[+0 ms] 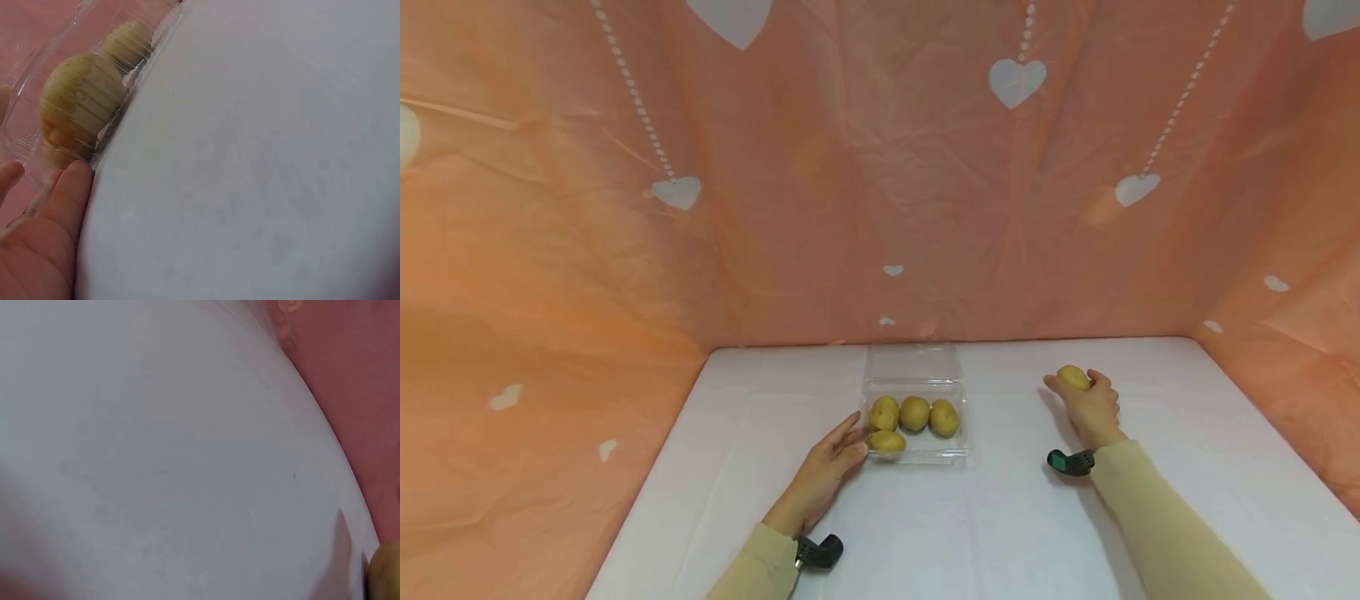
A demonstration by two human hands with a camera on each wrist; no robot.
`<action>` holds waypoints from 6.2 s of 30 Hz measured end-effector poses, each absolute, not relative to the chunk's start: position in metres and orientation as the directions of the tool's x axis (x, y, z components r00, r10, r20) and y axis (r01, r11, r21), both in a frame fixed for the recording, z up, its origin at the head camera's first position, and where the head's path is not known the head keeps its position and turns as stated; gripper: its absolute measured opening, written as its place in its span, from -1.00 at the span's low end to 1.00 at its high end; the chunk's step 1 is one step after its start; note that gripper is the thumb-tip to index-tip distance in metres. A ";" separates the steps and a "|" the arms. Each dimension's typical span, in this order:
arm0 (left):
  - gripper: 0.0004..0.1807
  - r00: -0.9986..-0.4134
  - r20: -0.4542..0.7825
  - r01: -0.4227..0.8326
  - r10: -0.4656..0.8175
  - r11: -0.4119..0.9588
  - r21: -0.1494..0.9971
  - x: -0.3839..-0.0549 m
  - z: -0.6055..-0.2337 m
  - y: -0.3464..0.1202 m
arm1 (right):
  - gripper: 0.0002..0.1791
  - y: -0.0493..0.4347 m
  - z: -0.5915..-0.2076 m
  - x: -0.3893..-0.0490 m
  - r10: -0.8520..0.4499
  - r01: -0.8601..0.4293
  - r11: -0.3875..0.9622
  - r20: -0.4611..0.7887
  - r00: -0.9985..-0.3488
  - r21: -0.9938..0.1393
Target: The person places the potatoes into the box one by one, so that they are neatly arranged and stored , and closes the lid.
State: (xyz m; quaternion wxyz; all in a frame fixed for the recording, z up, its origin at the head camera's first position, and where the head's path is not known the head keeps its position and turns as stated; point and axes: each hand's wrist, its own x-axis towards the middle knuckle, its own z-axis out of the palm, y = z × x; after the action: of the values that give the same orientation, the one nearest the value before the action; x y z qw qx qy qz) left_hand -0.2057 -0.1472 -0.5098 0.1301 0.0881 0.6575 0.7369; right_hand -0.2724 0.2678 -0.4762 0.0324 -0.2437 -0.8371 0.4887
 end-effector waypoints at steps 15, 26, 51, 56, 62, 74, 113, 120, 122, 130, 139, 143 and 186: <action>-0.25 -0.949 -0.028 -0.081 0.314 -0.158 0.984 -0.204 -0.508 -0.146 | -0.10 0.264 -0.477 -0.272 0.478 0.364 0.363 -0.164 -0.863 -0.858; -0.28 -0.947 -0.021 -0.084 0.322 -0.182 0.980 -0.205 -0.511 -0.146 | -0.13 0.262 -0.477 -0.268 0.489 0.374 0.320 -0.187 -0.852 -0.870; -0.26 -0.946 -0.034 -0.095 0.323 -0.175 0.980 -0.204 -0.511 -0.145 | -0.18 0.270 -0.482 -0.266 0.404 0.309 0.296 -0.175 -0.898 -0.904; -0.27 -0.947 -0.032 -0.090 0.320 -0.167 0.982 -0.203 -0.508 -0.145 | -0.16 0.270 -0.482 -0.265 0.372 0.295 0.320 -0.167 -0.913 -0.900; -0.27 -0.946 -0.044 -0.098 0.322 -0.155 0.983 -0.204 -0.507 -0.144 | -0.15 0.277 -0.481 -0.263 0.303 0.243 0.338 -0.139 -0.943 -0.909; -0.26 -0.947 -0.029 -0.076 0.319 -0.135 0.988 -0.205 -0.508 -0.145 | -0.29 0.247 -0.458 -0.252 0.122 0.067 0.404 -0.019 -0.992 -0.912; -0.25 -0.941 -0.033 -0.096 0.337 -0.172 0.981 -0.205 -0.508 -0.144 | -0.59 0.137 -0.459 -0.223 -0.282 -0.366 0.584 0.242 -0.928 -0.725; -0.26 -0.943 -0.033 -0.092 0.330 -0.164 0.982 -0.205 -0.509 -0.146 | -0.64 0.125 -0.460 -0.223 -0.263 -0.304 0.636 0.171 -0.950 -0.709; -0.26 -0.943 -0.033 -0.091 0.331 -0.159 0.983 -0.205 -0.509 -0.146 | -0.64 0.123 -0.461 -0.225 -0.278 -0.323 0.633 0.183 -0.943 -0.704; -0.26 -0.943 -0.033 -0.091 0.331 -0.159 0.983 -0.205 -0.509 -0.146 | -0.61 0.118 -0.464 -0.230 -0.319 -0.389 0.640 0.231 -0.919 -0.663; -0.27 -0.943 -0.043 -0.099 0.329 -0.158 0.983 -0.204 -0.506 -0.146 | -0.65 0.118 -0.461 -0.235 -0.377 -0.402 0.650 0.185 -0.907 -0.645; -0.27 -0.944 -0.041 -0.096 0.327 -0.152 0.984 -0.204 -0.505 -0.146 | -0.65 0.117 -0.461 -0.237 -0.379 -0.387 0.658 0.160 -0.911 -0.646; -0.26 -0.947 -0.134 -0.133 0.292 0.023 0.991 -0.225 -0.476 -0.150 | -0.26 0.172 -0.449 -0.258 -0.122 -0.040 0.258 0.009 -0.992 -0.965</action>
State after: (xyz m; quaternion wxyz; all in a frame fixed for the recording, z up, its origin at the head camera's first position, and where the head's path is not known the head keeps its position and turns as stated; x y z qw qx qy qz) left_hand -0.2247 -0.1499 -0.4763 0.1527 0.0568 0.6989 0.6964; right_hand -0.2576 0.1716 -0.4490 -0.0338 0.0513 -0.7924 0.6069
